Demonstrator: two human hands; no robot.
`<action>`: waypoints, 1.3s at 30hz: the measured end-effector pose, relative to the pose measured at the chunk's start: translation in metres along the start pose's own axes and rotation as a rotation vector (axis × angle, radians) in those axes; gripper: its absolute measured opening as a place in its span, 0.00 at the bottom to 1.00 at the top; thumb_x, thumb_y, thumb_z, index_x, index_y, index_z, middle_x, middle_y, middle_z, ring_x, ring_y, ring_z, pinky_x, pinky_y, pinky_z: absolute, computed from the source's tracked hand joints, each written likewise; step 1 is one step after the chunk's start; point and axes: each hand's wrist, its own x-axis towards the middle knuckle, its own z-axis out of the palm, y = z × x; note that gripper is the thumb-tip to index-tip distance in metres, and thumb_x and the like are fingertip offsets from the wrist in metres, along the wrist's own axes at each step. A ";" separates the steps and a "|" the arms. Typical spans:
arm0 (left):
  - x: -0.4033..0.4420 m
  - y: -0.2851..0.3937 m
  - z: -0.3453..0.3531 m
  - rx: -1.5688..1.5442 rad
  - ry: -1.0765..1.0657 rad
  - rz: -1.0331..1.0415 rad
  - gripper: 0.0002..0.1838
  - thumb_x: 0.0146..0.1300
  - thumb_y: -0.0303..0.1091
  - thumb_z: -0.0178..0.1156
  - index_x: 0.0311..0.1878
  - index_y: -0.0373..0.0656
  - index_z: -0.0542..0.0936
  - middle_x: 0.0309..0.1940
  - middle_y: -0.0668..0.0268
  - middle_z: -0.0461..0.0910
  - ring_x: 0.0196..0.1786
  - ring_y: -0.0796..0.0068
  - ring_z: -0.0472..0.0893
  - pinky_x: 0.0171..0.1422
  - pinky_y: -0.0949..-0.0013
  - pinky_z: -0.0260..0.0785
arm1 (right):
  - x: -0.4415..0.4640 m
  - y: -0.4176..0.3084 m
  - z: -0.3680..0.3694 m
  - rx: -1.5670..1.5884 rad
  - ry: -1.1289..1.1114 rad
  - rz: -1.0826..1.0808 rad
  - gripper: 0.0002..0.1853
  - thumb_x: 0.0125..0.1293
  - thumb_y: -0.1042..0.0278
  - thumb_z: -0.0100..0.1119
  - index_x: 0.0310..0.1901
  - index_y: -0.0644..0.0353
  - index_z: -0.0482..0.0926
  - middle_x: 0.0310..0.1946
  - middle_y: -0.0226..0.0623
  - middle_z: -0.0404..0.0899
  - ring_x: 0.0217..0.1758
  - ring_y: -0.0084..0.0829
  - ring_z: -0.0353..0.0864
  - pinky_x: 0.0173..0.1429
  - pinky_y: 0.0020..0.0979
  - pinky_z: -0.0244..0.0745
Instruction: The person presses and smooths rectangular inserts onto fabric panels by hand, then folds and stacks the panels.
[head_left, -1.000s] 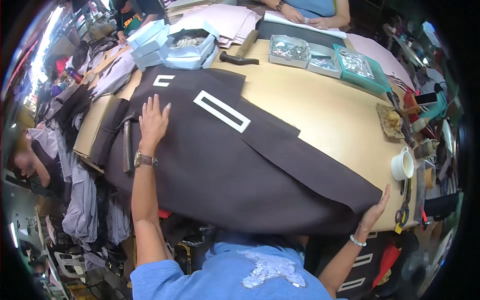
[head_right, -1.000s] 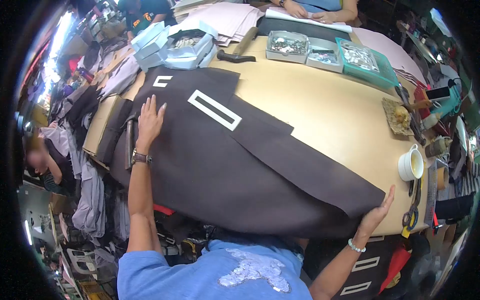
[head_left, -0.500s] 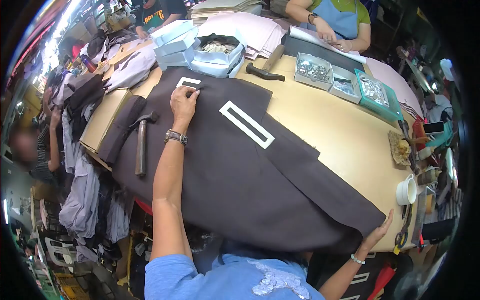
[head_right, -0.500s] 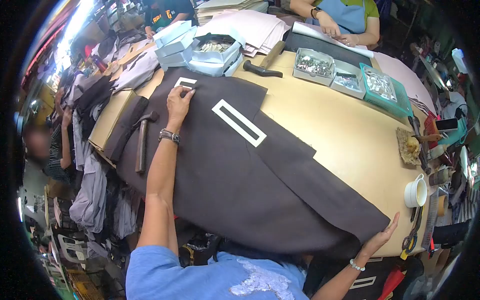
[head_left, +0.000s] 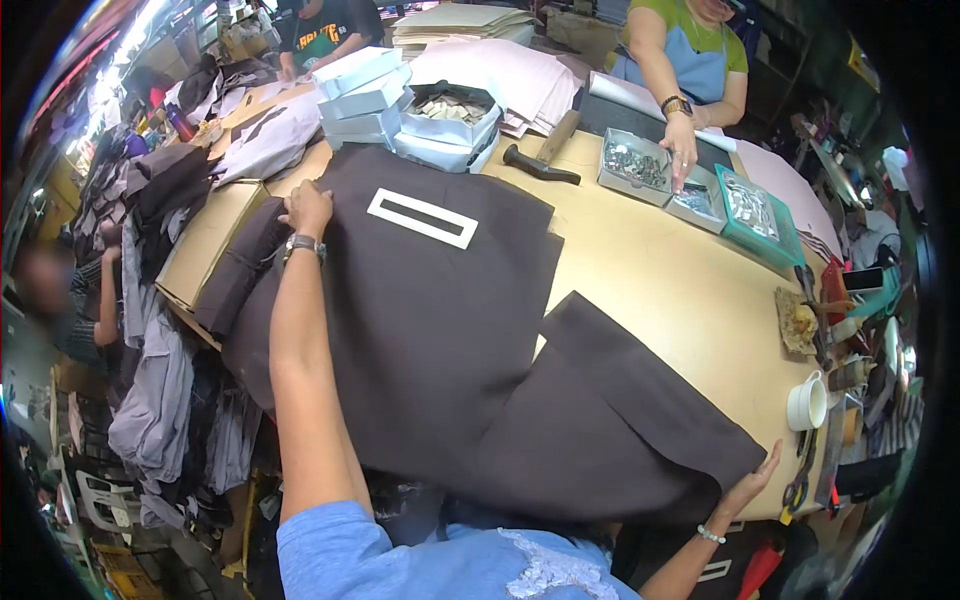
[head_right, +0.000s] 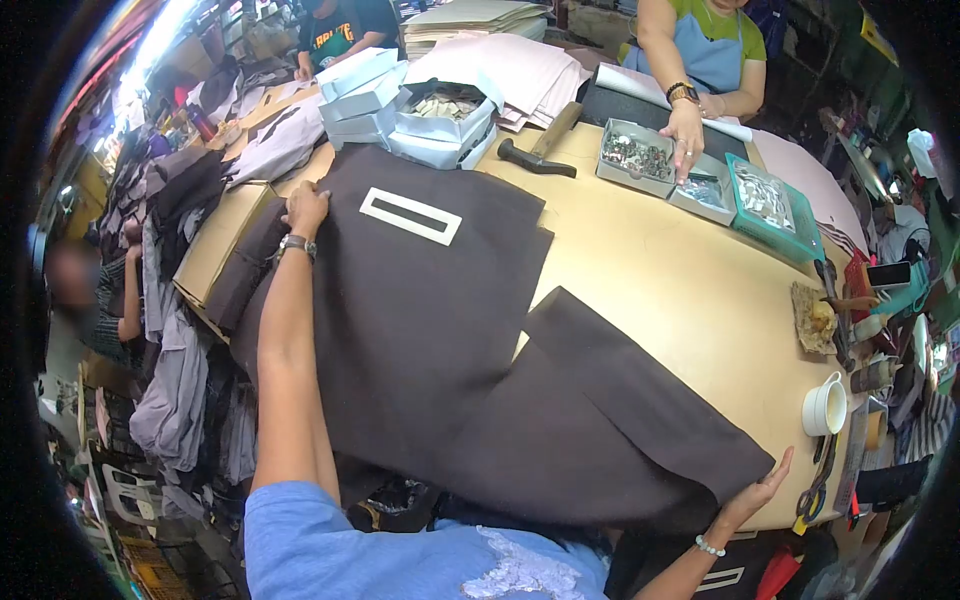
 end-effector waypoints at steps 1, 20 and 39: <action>-0.003 -0.003 -0.012 0.033 -0.053 -0.001 0.23 0.58 0.44 0.60 0.55 0.46 0.73 0.50 0.56 0.76 0.58 0.58 0.73 0.65 0.52 0.59 | 0.002 0.004 -0.003 0.007 -0.012 0.016 0.26 0.67 0.78 0.40 0.68 0.58 0.59 0.49 0.42 0.71 0.41 0.26 0.74 0.45 0.26 0.74; -0.038 -0.088 -0.060 0.003 -0.343 -0.094 0.24 0.38 0.44 0.62 0.32 0.30 0.82 0.37 0.47 0.82 0.45 0.52 0.81 0.50 0.60 0.71 | 0.014 0.023 -0.016 -0.247 -0.006 -0.075 0.33 0.57 0.91 0.33 0.66 0.59 0.62 0.65 0.36 0.64 0.42 0.24 0.70 0.45 0.21 0.67; 0.023 -0.065 -0.110 -0.039 0.193 0.270 0.19 0.55 0.37 0.62 0.50 0.43 0.78 0.44 0.51 0.80 0.47 0.53 0.79 0.52 0.57 0.70 | 0.010 0.014 -0.013 -0.221 -0.044 -0.017 0.33 0.58 0.91 0.35 0.67 0.60 0.60 0.60 0.42 0.66 0.47 0.28 0.72 0.53 0.26 0.71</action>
